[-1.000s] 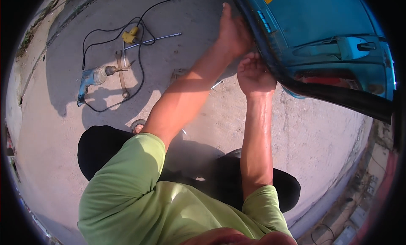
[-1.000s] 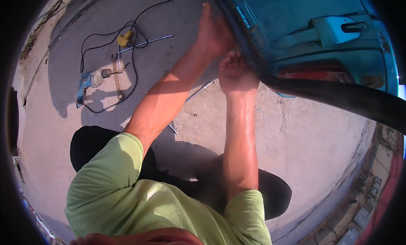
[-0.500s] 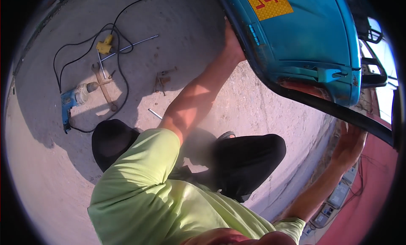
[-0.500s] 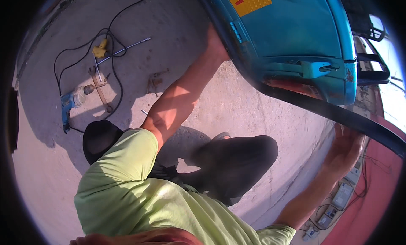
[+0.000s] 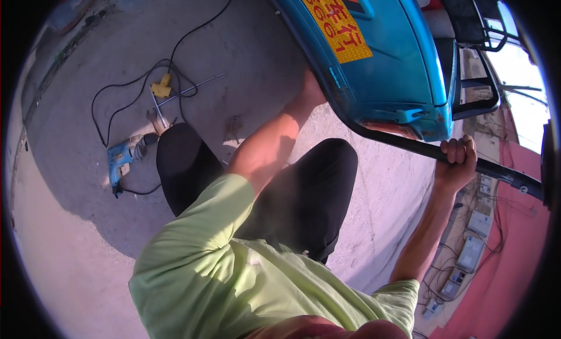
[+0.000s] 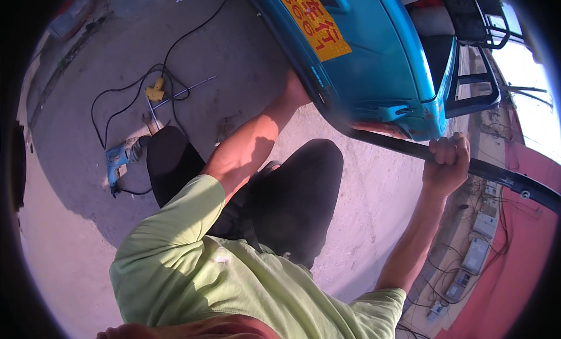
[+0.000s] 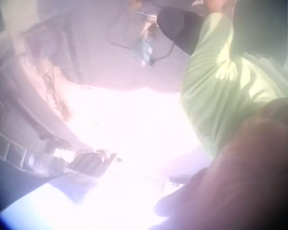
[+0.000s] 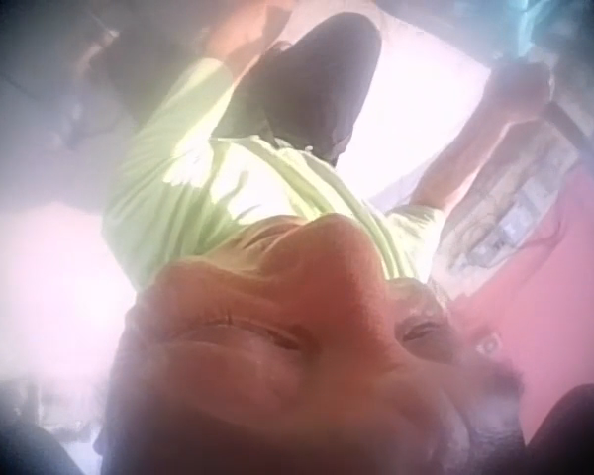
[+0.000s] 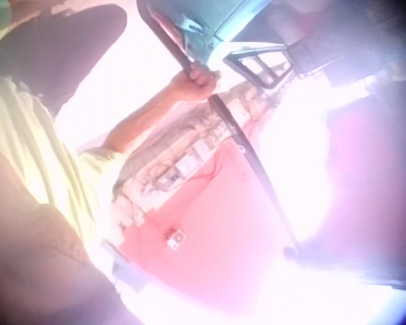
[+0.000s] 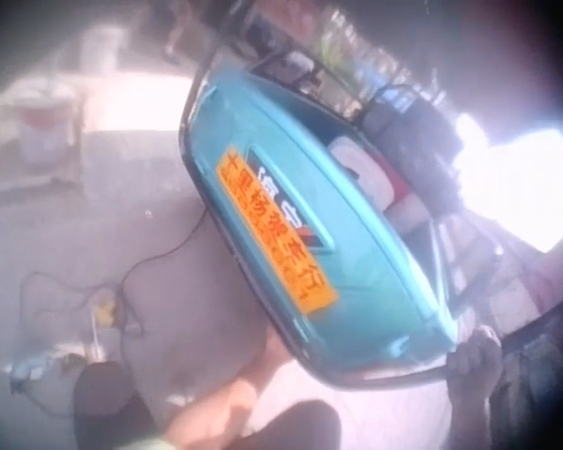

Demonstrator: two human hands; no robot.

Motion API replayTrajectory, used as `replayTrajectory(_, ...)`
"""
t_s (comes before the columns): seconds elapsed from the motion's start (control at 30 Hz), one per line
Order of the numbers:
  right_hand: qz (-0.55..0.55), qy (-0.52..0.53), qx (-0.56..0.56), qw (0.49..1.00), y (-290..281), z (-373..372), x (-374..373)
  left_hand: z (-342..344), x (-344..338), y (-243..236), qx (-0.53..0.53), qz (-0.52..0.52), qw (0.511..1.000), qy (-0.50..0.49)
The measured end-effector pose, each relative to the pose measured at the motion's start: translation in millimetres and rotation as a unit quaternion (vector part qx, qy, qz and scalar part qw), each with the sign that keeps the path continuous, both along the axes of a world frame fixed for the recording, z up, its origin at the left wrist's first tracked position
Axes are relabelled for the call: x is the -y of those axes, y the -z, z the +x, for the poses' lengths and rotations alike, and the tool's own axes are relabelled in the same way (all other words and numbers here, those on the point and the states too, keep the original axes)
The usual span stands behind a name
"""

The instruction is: The person assembles components onto the rear of a tricycle by hand and with a wrench, then checks the attachment by pulling on the vehicle frame.

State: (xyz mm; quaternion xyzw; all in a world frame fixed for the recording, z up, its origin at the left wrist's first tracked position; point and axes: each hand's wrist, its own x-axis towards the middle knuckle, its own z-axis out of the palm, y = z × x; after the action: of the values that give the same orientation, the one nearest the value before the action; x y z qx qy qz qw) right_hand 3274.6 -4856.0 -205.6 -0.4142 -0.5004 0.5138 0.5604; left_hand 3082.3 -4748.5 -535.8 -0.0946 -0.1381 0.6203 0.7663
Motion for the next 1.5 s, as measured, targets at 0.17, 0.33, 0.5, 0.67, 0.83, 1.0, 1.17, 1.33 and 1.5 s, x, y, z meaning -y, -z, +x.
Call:
replayTrajectory(0.17, 0.003, -0.023, -0.004, 1.0, 4, -2, -2, -2, -2, 8, -0.031, -0.017, 0.999, 0.027)
replayTrajectory(0.33, 0.011, 0.043, 0.016, 0.999, 4, -3, 0, -10, -2, -14, -0.044, -0.05, 0.997, 0.034)
replayTrajectory(0.5, 0.032, 0.001, -0.015, 0.999, 9, -2, -1, -12, -5, -13, -0.061, -0.054, 0.996, 0.023)
replayTrajectory(0.67, 0.015, 0.048, -0.006, 0.999, 6, 2, -3, 6, -7, 4, -0.027, -0.028, 0.998, 0.055)
replayTrajectory(0.83, -0.004, 0.043, 0.001, 0.999, -3, 1, -10, 7, -7, -1, -0.04, -0.049, 0.998, 0.028)
replayTrajectory(1.0, 0.012, 0.012, 0.021, 1.0, -4, 3, -8, 5, -5, -11, -0.031, -0.05, 0.997, 0.051)
replayTrajectory(1.17, 0.023, 0.029, 0.02, 0.999, -5, 0, -9, 5, -7, 2, -0.092, -0.06, 0.993, 0.049)
replayTrajectory(1.33, 0.026, 0.087, 0.03, 0.995, 0, -11, -8, 8, -12, 2, -0.111, -0.077, 0.99, 0.051)
replayTrajectory(1.5, 0.088, -0.13, -0.014, 0.988, 16, 17, -15, 8, -14, -6, -0.114, -0.087, 0.988, 0.053)
